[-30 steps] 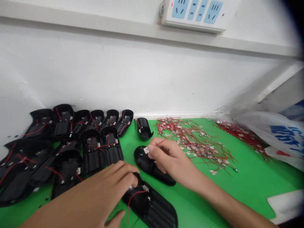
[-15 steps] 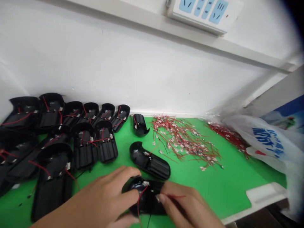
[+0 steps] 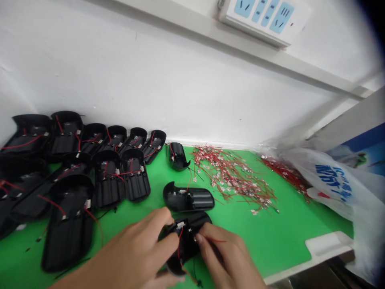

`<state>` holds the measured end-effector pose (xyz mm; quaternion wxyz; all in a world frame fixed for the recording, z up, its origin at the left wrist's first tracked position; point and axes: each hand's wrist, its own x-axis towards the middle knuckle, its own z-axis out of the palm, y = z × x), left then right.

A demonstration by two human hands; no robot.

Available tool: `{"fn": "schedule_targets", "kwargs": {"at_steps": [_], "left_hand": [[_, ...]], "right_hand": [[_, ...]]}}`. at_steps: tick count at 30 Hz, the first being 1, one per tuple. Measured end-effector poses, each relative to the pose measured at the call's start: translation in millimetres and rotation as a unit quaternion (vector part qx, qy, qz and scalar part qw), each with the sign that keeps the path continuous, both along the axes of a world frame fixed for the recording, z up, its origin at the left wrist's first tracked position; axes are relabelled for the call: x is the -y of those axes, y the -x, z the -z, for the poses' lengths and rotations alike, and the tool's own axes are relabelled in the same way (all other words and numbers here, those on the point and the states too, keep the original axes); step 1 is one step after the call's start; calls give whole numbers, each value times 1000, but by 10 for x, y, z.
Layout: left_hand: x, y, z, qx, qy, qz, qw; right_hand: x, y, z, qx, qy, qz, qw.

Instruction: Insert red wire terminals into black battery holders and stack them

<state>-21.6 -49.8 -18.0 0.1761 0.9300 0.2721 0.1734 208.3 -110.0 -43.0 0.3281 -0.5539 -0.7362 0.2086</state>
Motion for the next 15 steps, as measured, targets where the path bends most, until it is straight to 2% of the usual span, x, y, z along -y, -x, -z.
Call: {"fn": "schedule_targets", "kwargs": {"at_steps": [8,12,15], "left_hand": [[-145,-58,80,80,-1,-85,993],[-145,-78,79,99,-6,-103,990],[-128,-84,87,94,-10,-100,991]], "right_hand": [[-362,24,-34,32,1,-26,999],[-372,56,-26,73,-44,-32,996],[-333,63,-18,89,-49,-32,994]]}}
